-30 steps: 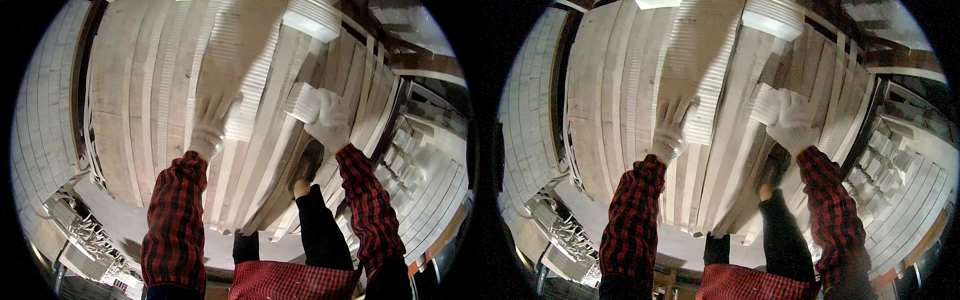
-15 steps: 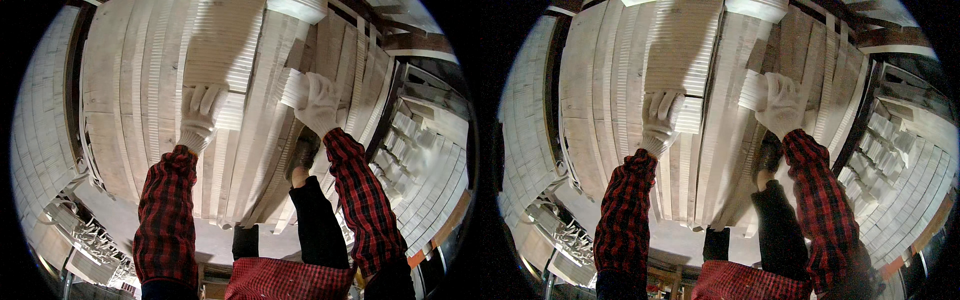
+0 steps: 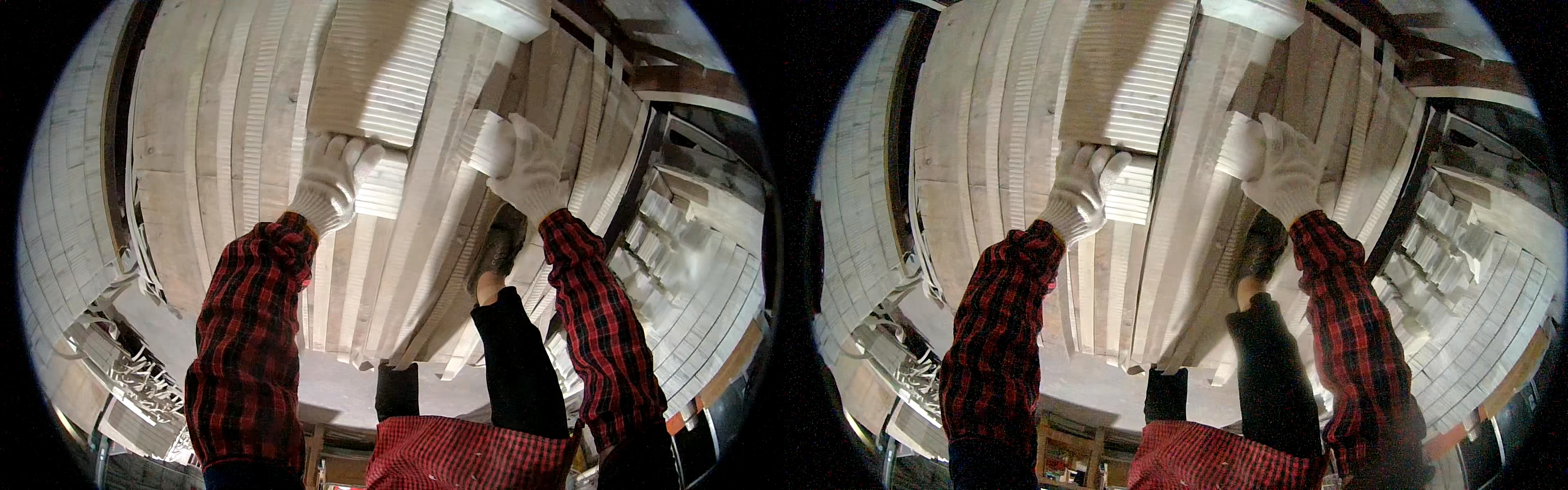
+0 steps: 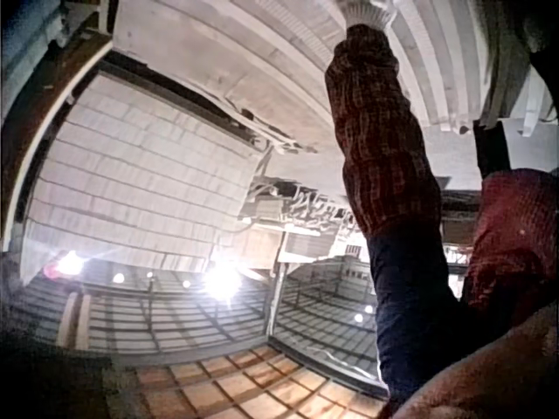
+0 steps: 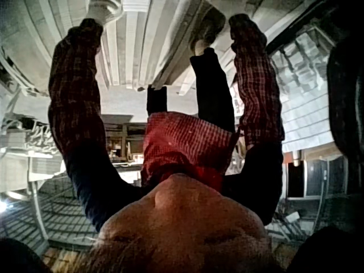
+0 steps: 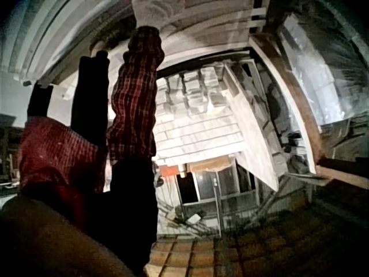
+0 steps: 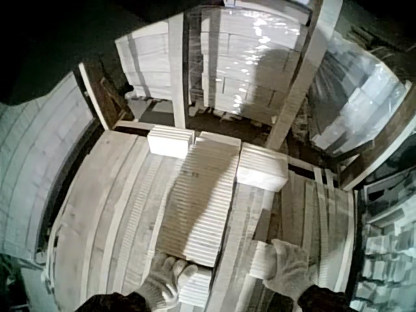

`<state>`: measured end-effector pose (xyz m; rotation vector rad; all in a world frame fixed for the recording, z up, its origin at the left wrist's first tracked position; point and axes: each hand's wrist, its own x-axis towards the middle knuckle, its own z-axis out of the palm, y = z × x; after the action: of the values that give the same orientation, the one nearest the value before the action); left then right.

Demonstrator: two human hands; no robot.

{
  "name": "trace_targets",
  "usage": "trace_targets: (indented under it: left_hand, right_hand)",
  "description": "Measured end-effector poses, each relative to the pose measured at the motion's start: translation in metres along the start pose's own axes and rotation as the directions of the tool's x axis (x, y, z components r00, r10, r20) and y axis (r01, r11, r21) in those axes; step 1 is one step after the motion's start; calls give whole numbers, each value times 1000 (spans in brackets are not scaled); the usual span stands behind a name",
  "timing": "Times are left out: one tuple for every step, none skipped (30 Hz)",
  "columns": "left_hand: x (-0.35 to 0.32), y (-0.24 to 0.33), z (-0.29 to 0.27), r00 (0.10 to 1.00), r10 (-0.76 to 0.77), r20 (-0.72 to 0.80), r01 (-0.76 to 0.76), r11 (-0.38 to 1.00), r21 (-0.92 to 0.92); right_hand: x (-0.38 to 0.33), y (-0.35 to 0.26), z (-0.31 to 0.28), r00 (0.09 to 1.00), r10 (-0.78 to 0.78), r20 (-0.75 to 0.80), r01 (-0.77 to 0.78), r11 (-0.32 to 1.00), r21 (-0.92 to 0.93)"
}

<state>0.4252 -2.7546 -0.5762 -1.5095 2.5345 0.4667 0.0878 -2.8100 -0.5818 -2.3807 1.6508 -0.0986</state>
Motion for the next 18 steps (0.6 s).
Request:
trace_targets:
  left_hand:
    - [-1,0,-2,997,56,-61,-54,998,30]
    - [-3,0,-6,1000,14,21,-14,1000,6]
    - [4,4,-8,996,-10,89,12,1000,-24]
    - [5,3,-17,986,-52,157,59,997,-40]
    - [3,4,-9,965,-100,244,90,995,51]
    - [6,9,-13,977,-97,189,90,995,44]
    - [5,17,-21,986,-90,139,85,996,40]
    - [5,22,-29,993,-80,89,77,996,36]
    - [-7,25,-23,981,-174,82,180,981,-68]
    - [-15,33,-26,966,-243,88,255,950,-180]
    - [-37,42,-31,959,-284,-26,271,936,-225]
    - [-61,54,-29,916,-394,-76,358,888,-290]
    - [-87,57,-30,807,-461,369,586,698,-412]
    - [-126,78,-29,793,-510,332,607,705,-368]
    - [-167,92,-35,762,-506,405,645,654,-396]
    - [-209,105,-42,723,-504,473,687,596,-416]
    - [-251,118,-48,678,-497,541,731,534,-425]
    - [-306,131,-35,680,-432,593,728,299,-617]
  right_hand:
    - [4,-1,-5,1000,-4,-2,4,1000,-10]
    - [6,-6,-8,996,26,86,-26,1000,1]
    - [9,-7,-15,984,68,167,-67,998,-11]
    - [17,-12,-26,966,91,240,-90,996,-14]
    - [17,-14,-29,977,51,206,-39,997,-65]
    - [17,-9,-28,972,77,222,-61,995,-77]
    - [17,-6,-30,965,106,240,-89,993,-83]
    - [16,-1,-36,957,138,256,-119,989,-89]
    - [13,0,-51,964,56,261,-44,998,-53]
    - [-5,5,-65,973,64,220,-68,998,13]
    - [-27,8,-78,981,75,177,-91,993,79]
    - [-51,9,-96,988,96,124,-114,983,143]
    - [-71,2,-123,966,188,179,-227,947,226]
    - [-92,-11,-164,929,283,237,-347,889,300]
    - [-117,-28,-207,887,356,296,-450,810,376]
    - [-162,-36,-228,852,420,312,-510,799,318]
    - [-205,-44,-249,812,483,329,-569,782,256]
    - [-270,-44,-260,747,516,419,-656,672,344]
